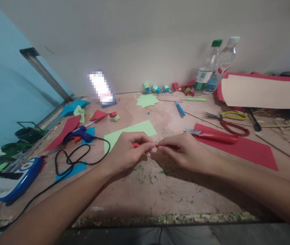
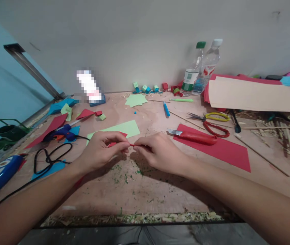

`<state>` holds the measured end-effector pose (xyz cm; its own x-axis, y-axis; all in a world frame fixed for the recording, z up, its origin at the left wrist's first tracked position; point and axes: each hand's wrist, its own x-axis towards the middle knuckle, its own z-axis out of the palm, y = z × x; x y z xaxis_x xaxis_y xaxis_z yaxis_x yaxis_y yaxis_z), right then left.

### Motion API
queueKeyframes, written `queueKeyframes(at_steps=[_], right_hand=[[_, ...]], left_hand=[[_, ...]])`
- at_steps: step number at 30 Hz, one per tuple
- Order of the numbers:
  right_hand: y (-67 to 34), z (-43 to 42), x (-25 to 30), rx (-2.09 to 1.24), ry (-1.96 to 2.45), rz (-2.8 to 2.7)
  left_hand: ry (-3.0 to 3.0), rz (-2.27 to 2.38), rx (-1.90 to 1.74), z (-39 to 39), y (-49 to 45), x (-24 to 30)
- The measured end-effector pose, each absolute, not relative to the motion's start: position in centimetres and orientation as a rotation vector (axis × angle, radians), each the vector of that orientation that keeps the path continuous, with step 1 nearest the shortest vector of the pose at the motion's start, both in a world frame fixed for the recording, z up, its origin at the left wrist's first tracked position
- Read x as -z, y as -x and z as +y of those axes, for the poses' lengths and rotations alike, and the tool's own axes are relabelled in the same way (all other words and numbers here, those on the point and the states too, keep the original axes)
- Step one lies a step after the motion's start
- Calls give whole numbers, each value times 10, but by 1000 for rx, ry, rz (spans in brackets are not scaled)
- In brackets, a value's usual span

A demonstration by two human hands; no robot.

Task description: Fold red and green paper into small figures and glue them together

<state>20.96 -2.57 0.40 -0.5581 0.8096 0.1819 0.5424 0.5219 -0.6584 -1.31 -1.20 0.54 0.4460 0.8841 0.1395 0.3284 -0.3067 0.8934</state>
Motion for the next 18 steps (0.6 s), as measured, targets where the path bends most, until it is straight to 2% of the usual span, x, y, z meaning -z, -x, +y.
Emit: queueKeyframes(at_steps=[5, 18], right_hand=[[-209, -28, -2, -692, 1045, -2319], [-210, -22, -1, -558, 1138, -2406]], left_hand=[[-2157, 967, -783, -16, 13, -7], [-2311, 988, -852, -3, 24, -3]])
